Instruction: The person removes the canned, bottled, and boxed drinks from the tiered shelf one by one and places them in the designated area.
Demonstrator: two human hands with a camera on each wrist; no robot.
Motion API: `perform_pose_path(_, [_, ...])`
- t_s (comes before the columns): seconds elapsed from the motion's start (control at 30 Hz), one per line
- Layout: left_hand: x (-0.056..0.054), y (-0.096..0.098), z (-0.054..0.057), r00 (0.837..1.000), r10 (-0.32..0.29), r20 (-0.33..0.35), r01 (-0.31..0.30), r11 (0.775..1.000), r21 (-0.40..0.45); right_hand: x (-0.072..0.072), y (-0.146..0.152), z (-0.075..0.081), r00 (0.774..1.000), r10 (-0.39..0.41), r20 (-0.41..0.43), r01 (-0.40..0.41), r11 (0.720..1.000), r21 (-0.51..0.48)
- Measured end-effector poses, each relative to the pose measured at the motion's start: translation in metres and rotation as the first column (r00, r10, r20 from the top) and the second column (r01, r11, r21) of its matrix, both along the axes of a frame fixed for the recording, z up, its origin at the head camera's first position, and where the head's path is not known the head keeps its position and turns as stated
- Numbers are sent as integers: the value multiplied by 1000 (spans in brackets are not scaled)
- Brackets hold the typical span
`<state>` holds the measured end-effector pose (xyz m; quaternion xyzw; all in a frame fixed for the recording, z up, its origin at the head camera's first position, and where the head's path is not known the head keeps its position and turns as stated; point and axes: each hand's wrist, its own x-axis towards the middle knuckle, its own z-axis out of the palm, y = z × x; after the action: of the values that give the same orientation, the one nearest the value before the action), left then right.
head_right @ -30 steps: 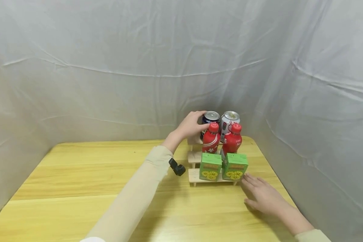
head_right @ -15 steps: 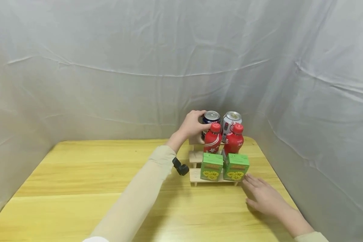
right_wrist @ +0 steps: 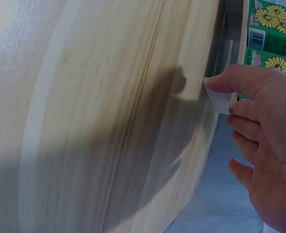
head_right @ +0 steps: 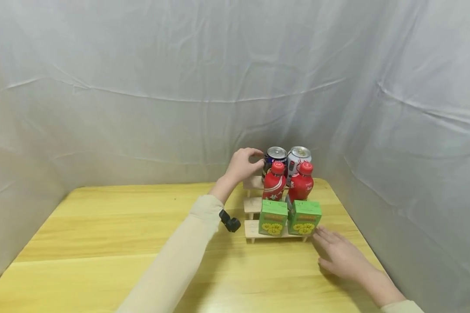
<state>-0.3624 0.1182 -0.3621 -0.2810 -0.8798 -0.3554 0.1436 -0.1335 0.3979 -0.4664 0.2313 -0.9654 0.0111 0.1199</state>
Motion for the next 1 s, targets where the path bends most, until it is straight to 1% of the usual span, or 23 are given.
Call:
perform_pose_path(0.1, [0,0,-4,999,-38,7,38,999,28,2,-1,-1,1000,-6,-8,6,1000,0])
perform_pose_path(0.2, [1,0,-1,998,-63,18,62,997,48,2,0,-1,1000,-13,-15,13,1000,-4])
perform_pose_path(0.3, [2,1,4,996,-81,29,79,996,45,0,0,-1,1000,-9,-21,9,1000,-7])
perform_pose_path(0.4, [2,2,8,994,-99,42,98,995,17,-1,0,-2,1000,-13,-18,13,1000,-9])
perform_pose_path(0.53, [1,3,12,993,-95,66,98,994,-43,-1,-1,-3,1000,-13,-15,13,1000,-9])
perform_pose_path(0.63, [0,7,13,992,-91,86,100,989,-106,1,-2,-3,1000,-16,-14,16,1000,-10])
perform_pose_path(0.77, [-1,12,13,988,-109,106,125,980,-157,4,-2,-5,999,-29,-22,28,1000,-14])
perform_pose_path(0.83, [-1,13,12,987,-113,114,131,978,-160,5,-3,-6,999,-31,-26,30,999,-18])
perform_pose_path(0.93, [-2,13,11,985,-119,127,136,981,-140,5,-5,-7,999,-28,-25,27,999,-26])
perform_pose_path(1.0, [-3,13,9,985,-121,124,137,982,-127,5,-6,-6,1000,-23,-21,23,999,-25])
